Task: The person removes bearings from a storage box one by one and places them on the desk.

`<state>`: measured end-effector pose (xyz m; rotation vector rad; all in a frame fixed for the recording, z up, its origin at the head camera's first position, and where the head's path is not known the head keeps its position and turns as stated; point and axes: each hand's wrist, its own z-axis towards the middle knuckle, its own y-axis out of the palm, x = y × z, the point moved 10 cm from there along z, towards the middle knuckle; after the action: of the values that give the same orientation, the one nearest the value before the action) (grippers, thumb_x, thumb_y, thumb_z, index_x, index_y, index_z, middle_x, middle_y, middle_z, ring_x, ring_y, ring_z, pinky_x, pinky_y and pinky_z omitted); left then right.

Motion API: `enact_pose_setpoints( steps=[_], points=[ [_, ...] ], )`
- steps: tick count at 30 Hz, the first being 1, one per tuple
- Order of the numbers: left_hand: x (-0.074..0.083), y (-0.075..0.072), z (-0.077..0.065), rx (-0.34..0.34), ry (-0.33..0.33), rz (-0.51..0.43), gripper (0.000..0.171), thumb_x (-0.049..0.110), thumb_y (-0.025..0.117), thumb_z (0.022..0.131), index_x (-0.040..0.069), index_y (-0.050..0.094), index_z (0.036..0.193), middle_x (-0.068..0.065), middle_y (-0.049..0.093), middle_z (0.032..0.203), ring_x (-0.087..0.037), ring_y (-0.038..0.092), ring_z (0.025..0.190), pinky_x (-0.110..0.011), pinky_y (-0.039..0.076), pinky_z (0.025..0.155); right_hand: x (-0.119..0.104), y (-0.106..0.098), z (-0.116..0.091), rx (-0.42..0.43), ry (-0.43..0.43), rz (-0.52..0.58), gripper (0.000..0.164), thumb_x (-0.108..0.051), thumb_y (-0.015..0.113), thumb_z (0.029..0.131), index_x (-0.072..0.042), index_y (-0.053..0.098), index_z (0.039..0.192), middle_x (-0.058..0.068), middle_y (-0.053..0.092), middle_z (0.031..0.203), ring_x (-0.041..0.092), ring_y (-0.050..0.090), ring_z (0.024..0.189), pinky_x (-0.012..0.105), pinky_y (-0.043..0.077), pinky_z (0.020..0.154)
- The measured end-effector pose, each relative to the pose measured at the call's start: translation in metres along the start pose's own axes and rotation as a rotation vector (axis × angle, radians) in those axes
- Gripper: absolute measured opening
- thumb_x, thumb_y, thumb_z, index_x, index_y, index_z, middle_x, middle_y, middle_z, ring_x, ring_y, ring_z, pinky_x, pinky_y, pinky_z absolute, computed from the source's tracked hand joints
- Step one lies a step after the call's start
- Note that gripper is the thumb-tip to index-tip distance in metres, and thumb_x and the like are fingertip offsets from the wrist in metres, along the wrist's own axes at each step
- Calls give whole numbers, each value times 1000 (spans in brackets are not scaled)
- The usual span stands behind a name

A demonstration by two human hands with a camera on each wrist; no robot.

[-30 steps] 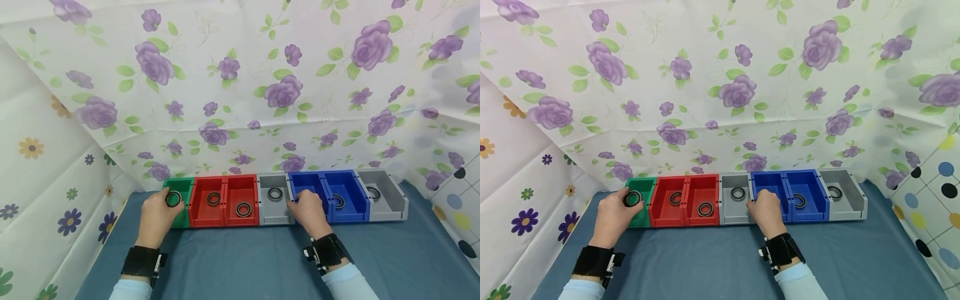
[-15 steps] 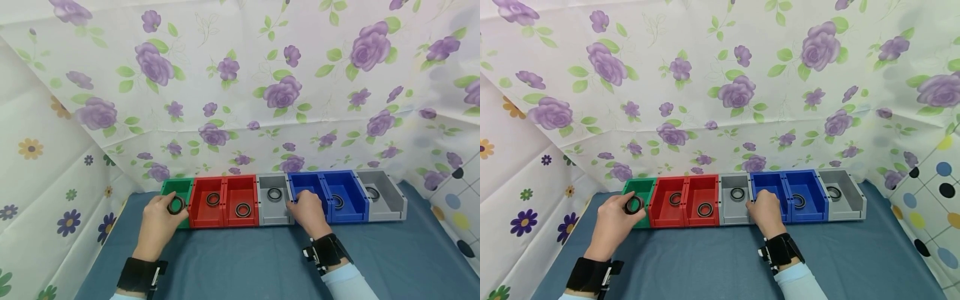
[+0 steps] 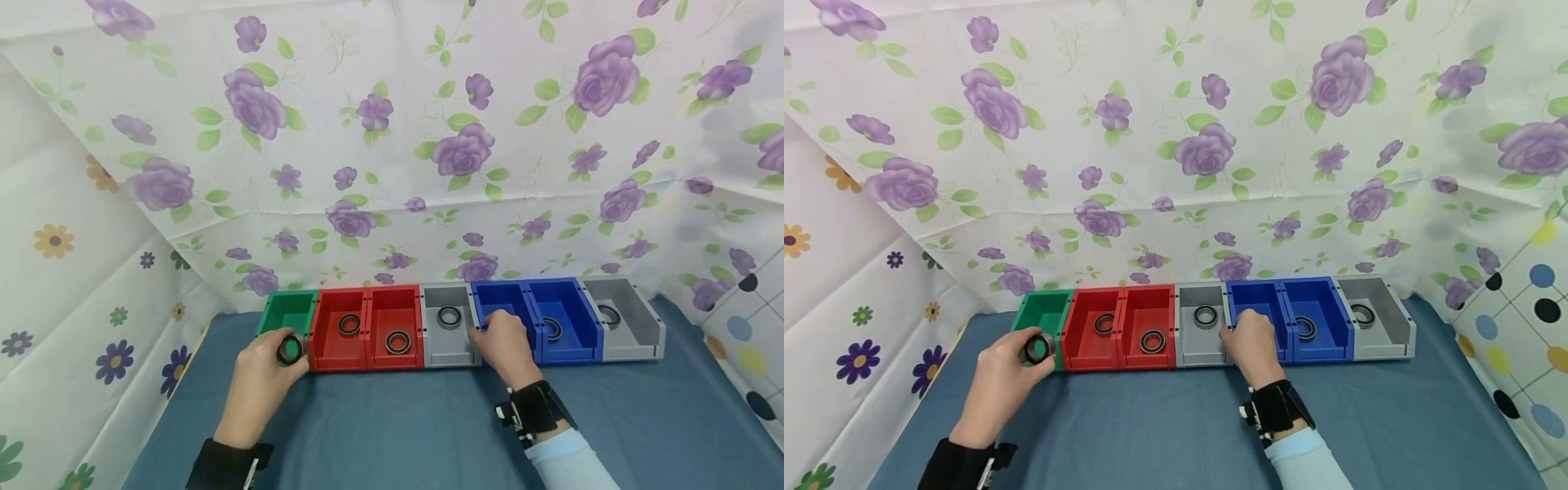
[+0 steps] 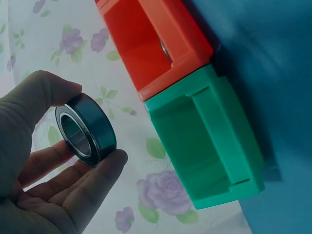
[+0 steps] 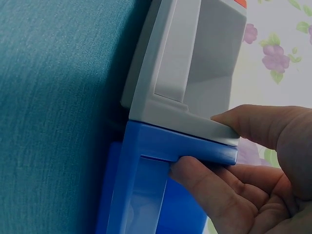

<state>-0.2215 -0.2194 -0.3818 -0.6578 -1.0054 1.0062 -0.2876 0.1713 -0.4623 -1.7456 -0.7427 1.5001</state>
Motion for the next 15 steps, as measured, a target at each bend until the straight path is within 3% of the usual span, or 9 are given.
enact_pose_setpoints(
  steps=[5,15],
  points=[
    [-4,4,-8,-21,-2,-1,46,27,78,70,8,62,110,-9,60,103,-22,56,92,-38,51,71,1,1,1,-1,7,6,37,-30,67,83,-1,65,106,13,63,97,16,55,66,28,48,53],
    [-29,26,-26,-152,-114,-9,45,15,76,66,8,62,109,-10,59,102,-25,57,94,-42,50,74,2,1,2,-1,9,4,35,-31,67,83,-2,66,103,10,62,91,15,55,64,28,46,51]
  ],
)
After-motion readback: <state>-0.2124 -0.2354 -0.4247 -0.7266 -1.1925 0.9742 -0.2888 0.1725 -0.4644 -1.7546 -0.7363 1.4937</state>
